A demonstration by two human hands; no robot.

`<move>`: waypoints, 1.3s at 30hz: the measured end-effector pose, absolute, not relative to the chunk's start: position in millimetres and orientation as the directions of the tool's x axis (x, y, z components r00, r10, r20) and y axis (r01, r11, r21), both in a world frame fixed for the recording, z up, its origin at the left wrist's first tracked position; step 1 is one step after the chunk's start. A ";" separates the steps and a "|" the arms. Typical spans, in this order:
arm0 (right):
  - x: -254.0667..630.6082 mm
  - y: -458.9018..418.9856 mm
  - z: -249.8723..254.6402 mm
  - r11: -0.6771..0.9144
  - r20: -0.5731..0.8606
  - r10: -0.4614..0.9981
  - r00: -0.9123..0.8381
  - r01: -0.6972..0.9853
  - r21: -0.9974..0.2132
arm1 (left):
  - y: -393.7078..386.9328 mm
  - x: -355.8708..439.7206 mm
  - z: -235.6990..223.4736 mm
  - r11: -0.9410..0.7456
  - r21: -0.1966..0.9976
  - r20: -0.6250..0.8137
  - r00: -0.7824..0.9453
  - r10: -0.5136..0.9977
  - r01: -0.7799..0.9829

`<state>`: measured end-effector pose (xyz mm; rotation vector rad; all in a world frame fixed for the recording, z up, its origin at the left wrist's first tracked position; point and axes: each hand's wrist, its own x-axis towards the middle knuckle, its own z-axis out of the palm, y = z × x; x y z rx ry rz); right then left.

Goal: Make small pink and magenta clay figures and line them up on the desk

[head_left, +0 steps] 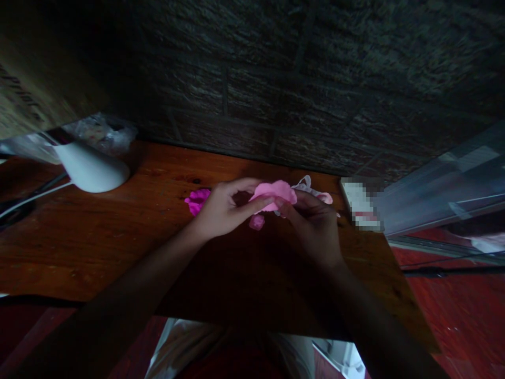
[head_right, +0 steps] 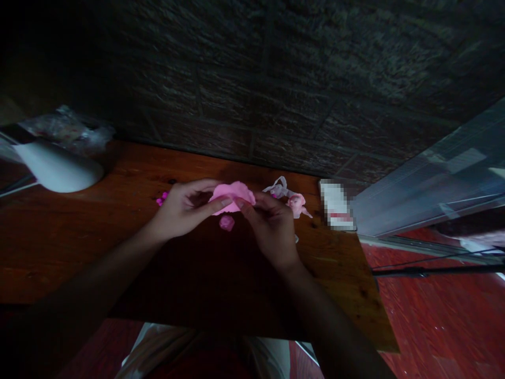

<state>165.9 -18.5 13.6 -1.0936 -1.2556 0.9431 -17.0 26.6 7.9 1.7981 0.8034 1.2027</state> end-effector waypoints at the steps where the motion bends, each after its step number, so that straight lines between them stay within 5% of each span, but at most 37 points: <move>1: 164.6 -19.1 12.9 0.238 0.240 0.966 0.092 0.028 -0.971 | 27.1 -17.2 8.2 -0.460 0.886 0.417 0.338 0.844 0.054; 12: 170.0 -18.9 7.6 0.294 0.318 0.942 0.106 0.192 -0.936 | 29.8 -18.6 13.0 -0.432 0.899 0.400 0.282 0.872 0.062; 21: 166.9 -16.0 5.5 0.268 0.275 0.959 0.077 0.084 -0.960 | 29.6 -19.3 12.4 -0.435 0.892 0.392 0.268 0.880 0.126; 27: 170.8 -18.4 6.6 0.186 0.177 0.982 -0.071 0.162 -0.969 | 28.4 -17.8 11.3 -0.458 0.884 0.414 0.305 0.858 0.088; 39: 172.6 -14.6 4.0 0.164 0.166 0.986 -0.004 0.180 -0.970 | 28.6 -19.0 14.4 -0.425 0.902 0.375 0.355 0.856 0.072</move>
